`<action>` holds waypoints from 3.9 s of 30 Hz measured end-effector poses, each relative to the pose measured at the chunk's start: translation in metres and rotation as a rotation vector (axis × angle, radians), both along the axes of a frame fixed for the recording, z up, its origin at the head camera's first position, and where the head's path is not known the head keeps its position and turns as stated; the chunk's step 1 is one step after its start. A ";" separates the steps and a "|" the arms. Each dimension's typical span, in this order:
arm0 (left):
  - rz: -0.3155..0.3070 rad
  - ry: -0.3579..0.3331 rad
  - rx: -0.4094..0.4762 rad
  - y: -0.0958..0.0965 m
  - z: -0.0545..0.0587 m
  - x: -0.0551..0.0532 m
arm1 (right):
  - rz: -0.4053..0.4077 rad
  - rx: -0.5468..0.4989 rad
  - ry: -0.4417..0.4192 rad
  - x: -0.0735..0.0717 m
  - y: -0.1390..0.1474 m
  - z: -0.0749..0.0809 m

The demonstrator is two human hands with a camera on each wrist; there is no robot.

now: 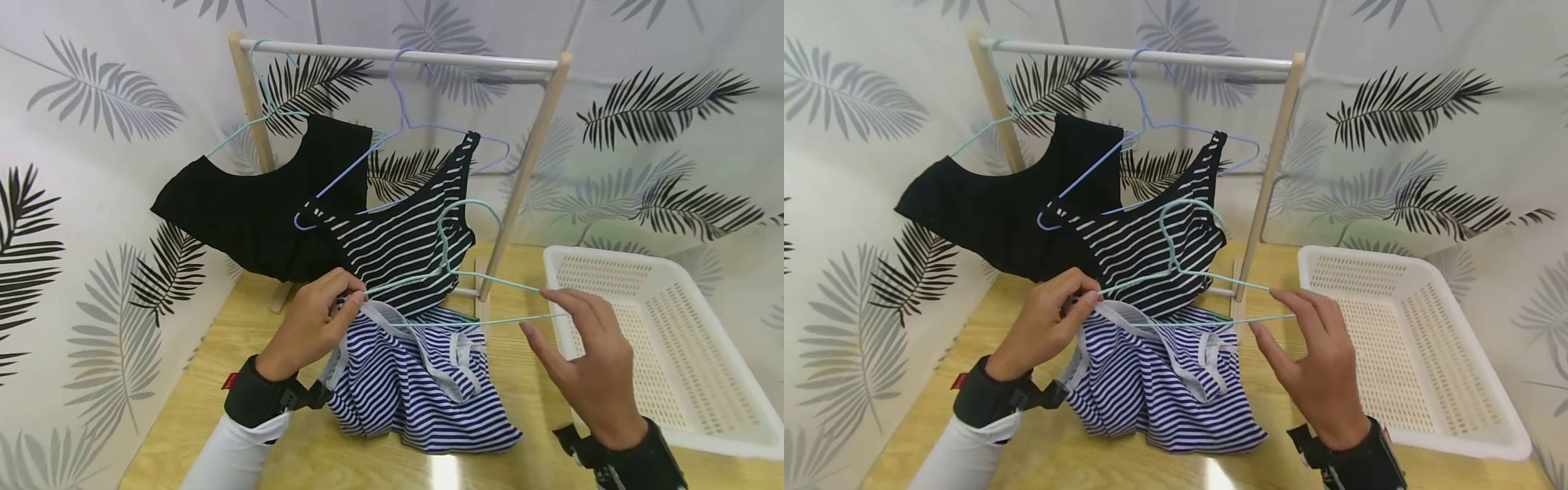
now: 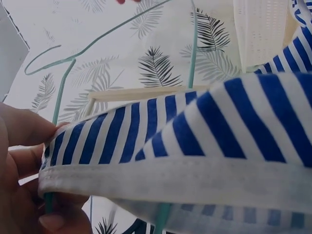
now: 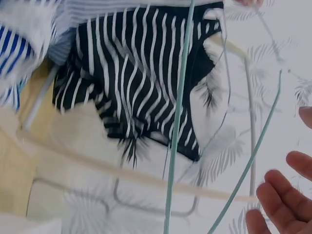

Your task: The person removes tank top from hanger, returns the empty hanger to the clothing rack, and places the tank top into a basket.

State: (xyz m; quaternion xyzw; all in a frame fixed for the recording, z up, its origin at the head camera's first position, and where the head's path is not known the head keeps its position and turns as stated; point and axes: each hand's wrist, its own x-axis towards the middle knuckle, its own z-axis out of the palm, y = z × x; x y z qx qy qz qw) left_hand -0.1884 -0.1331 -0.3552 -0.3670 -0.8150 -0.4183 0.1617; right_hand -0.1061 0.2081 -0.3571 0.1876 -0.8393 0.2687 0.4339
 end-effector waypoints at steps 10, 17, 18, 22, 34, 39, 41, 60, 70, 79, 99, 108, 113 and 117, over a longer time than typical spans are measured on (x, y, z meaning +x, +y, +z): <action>-0.071 0.063 -0.072 0.007 0.006 0.004 | 0.047 0.039 -0.098 0.002 0.014 -0.022; -0.085 0.039 -0.036 0.009 0.006 0.004 | 0.015 -0.057 -0.138 0.010 0.014 -0.015; -0.085 0.037 -0.029 0.009 0.007 0.005 | 0.011 -0.066 -0.139 0.010 0.014 -0.014; -0.103 0.059 -0.012 0.007 0.009 0.006 | 0.021 -0.102 -0.096 0.012 0.015 -0.012; -0.120 0.114 -0.049 0.000 0.014 0.013 | -0.010 -0.203 -0.080 0.020 0.018 0.001; -0.129 0.110 -0.046 0.002 0.011 0.018 | -0.007 -0.273 -0.109 0.027 0.013 0.006; -0.135 0.111 -0.026 0.002 0.010 0.020 | 0.007 -0.289 -0.104 0.027 0.014 0.005; -0.135 0.173 0.048 -0.002 0.019 0.022 | 0.060 -0.296 -0.015 0.030 0.030 0.006; -0.091 0.176 -0.023 -0.014 0.022 0.024 | 0.030 -0.253 -0.032 0.036 0.045 0.011; -0.071 0.174 -0.043 -0.019 0.021 0.024 | -0.033 -0.206 -0.082 0.043 0.063 0.013; -0.041 0.232 -0.040 -0.019 0.018 0.018 | -0.196 -0.226 -0.202 0.057 0.072 0.011; 0.013 0.188 -0.070 -0.025 0.015 0.018 | -0.209 -0.293 -0.222 0.061 0.081 0.007; 0.046 0.148 -0.085 -0.031 0.012 0.013 | -0.185 -0.348 -0.140 0.061 0.096 0.002; 0.079 0.153 -0.099 -0.033 0.009 0.005 | -0.212 -0.298 -0.089 0.063 0.106 0.000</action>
